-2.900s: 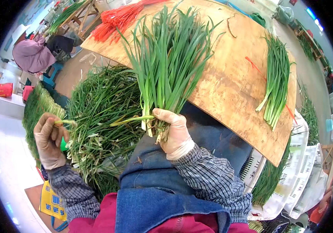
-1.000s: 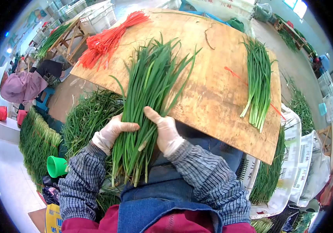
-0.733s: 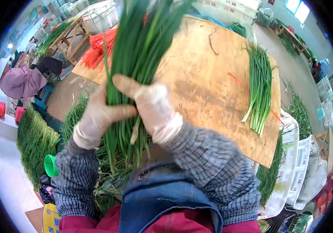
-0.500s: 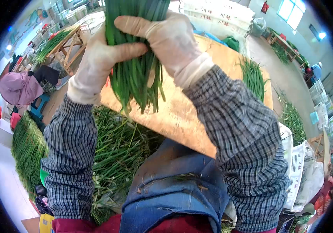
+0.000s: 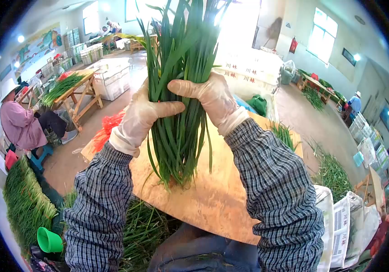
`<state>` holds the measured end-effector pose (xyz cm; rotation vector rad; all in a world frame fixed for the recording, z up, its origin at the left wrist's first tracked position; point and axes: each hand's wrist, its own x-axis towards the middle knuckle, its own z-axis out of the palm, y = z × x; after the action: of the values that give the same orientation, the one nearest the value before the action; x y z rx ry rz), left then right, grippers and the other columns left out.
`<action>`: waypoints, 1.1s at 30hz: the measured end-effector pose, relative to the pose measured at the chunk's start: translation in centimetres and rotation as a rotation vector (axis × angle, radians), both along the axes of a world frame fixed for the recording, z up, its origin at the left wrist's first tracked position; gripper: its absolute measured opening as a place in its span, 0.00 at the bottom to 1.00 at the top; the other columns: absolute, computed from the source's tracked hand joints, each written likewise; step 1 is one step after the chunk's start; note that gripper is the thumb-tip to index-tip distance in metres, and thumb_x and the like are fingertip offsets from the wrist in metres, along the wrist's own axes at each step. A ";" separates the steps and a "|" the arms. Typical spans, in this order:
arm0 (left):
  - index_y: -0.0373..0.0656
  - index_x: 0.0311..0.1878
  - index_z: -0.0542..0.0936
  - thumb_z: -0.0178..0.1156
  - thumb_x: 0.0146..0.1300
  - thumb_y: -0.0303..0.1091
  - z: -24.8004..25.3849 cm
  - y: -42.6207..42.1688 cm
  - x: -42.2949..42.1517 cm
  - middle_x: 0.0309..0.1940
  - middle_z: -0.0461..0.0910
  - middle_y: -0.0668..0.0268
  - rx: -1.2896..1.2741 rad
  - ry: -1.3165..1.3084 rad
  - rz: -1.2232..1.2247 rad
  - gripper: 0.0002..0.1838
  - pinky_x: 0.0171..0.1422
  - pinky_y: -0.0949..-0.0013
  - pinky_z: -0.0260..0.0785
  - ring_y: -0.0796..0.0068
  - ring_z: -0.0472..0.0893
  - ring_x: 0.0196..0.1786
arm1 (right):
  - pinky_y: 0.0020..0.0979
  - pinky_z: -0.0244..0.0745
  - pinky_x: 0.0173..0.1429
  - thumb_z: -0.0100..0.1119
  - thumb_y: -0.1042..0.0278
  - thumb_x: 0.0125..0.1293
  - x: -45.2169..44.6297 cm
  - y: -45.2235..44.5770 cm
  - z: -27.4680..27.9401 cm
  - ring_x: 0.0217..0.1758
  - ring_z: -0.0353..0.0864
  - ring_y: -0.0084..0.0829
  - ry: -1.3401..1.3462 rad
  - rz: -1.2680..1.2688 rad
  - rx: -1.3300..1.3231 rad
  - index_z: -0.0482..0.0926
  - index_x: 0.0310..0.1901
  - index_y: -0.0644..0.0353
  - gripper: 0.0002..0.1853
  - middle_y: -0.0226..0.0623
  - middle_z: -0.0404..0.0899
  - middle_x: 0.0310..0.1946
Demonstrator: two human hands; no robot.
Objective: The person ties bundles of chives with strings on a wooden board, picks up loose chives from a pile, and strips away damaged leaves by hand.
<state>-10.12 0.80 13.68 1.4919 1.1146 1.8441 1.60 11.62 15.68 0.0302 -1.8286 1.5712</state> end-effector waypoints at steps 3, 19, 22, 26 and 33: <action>0.33 0.61 0.60 0.66 0.44 0.23 0.9 -0.3 -0.3 0.49 0.73 0.57 -0.037 0.084 0.109 0.39 0.56 0.70 0.67 0.68 0.73 0.52 | 0.26 0.75 0.44 0.71 0.64 0.49 -0.1 -0.5 1.8 0.39 0.78 0.28 -0.009 0.033 0.029 0.78 0.43 0.65 0.21 0.38 0.80 0.39; 0.38 0.56 0.73 0.55 0.59 0.29 -5.0 -13.4 -3.4 0.51 0.76 0.60 0.038 0.058 0.525 0.20 0.61 0.69 0.64 0.70 0.74 0.54 | 0.21 0.74 0.29 0.55 0.69 0.53 -0.1 -0.4 9.1 0.23 0.77 0.27 -0.124 -0.313 0.206 0.77 0.24 0.64 0.07 0.37 0.76 0.19; 0.38 0.51 0.76 0.53 0.61 0.27 -10.2 -16.9 -4.8 0.47 0.78 0.63 -0.140 0.009 0.734 0.15 0.57 0.72 0.67 0.74 0.76 0.50 | 0.24 0.74 0.27 0.56 0.70 0.51 0.7 -4.2 7.1 0.21 0.77 0.27 -0.104 -0.386 0.168 0.76 0.29 0.65 0.07 0.37 0.76 0.19; 0.37 0.43 0.79 0.60 0.55 0.31 -15.8 -15.3 -2.8 0.45 0.77 0.55 -0.363 0.503 0.618 0.13 0.55 0.66 0.67 0.61 0.75 0.51 | 0.26 0.73 0.27 0.59 0.70 0.51 -0.4 -3.5 5.4 0.20 0.77 0.28 -0.171 -0.468 0.229 0.76 0.31 0.64 0.07 0.36 0.76 0.20; 0.36 0.43 0.79 0.58 0.56 0.28 -18.1 -11.8 -2.5 0.41 0.78 0.56 -0.446 0.081 0.517 0.12 0.51 0.70 0.68 0.65 0.78 0.46 | 0.26 0.77 0.36 0.57 0.66 0.56 0.6 -2.2 3.9 0.31 0.80 0.31 -0.206 -0.382 0.702 0.77 0.35 0.67 0.11 0.40 0.79 0.28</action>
<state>-12.62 -11.01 -4.47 1.0902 1.9423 1.6830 2.21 9.38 19.60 -0.1536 -2.3001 0.6444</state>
